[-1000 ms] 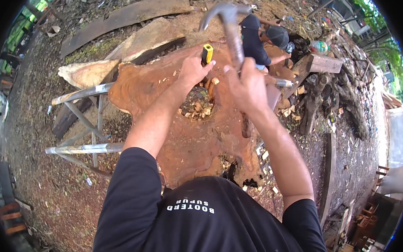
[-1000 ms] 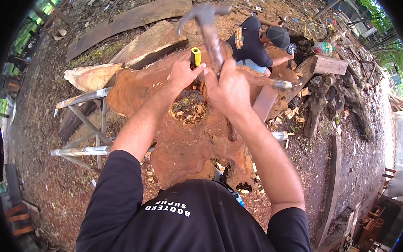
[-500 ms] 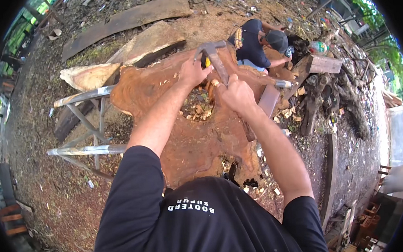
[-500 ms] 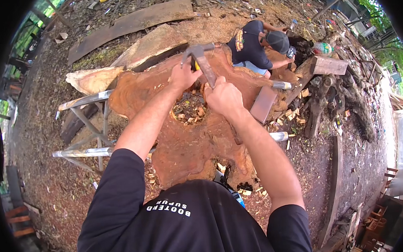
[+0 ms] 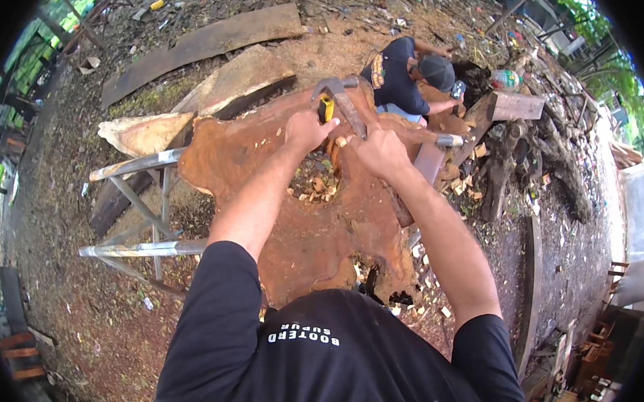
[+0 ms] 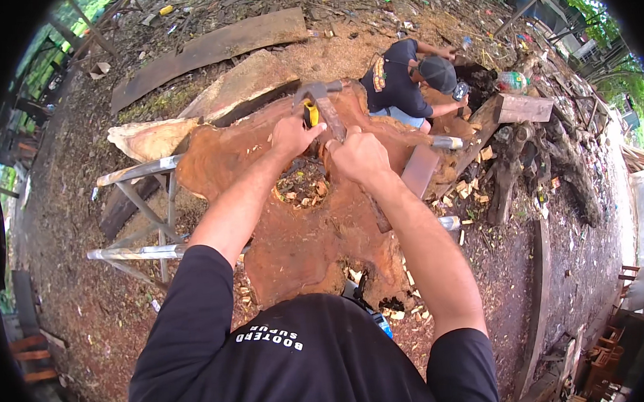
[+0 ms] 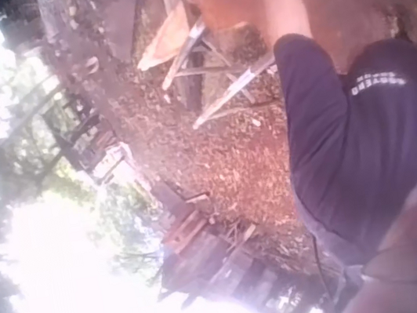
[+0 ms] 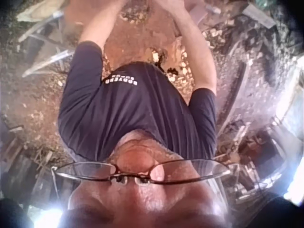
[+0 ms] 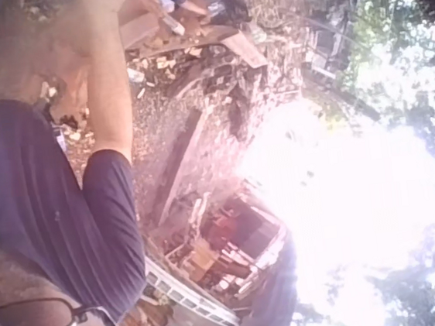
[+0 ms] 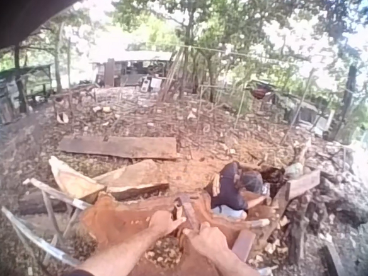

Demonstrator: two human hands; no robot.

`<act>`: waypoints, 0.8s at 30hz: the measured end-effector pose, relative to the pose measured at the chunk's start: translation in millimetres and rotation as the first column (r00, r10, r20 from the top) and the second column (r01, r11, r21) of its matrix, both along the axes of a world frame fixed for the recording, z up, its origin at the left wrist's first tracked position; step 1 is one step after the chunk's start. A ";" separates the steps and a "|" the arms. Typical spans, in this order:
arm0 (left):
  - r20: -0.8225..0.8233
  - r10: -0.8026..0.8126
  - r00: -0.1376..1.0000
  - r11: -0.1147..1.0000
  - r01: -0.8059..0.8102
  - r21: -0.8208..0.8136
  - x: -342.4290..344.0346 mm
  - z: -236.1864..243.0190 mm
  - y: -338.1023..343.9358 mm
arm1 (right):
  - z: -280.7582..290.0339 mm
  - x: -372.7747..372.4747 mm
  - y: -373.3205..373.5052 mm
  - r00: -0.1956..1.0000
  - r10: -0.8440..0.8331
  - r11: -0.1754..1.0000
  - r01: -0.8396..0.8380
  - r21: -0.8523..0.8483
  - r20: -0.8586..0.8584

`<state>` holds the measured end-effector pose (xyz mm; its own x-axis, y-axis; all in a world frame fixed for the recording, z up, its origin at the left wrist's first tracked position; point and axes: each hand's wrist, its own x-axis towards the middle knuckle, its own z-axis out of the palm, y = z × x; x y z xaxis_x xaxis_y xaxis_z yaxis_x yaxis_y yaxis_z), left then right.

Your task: The person uses a hammer and a chisel to hollow out the center of a large wooden slab resting on sawhorses. The person repeatedly strikes the chisel with the hammer to remove wood chips from a central hole.

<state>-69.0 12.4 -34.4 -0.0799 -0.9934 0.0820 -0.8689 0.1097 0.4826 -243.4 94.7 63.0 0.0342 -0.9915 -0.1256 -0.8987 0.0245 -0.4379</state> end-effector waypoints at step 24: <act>-0.154 -0.309 0.938 0.950 0.310 -0.019 23.2 -41.8 114.5 | -53.3 -45.5 125.6 0.745 -0.403 0.906 0.245 0.344 0.532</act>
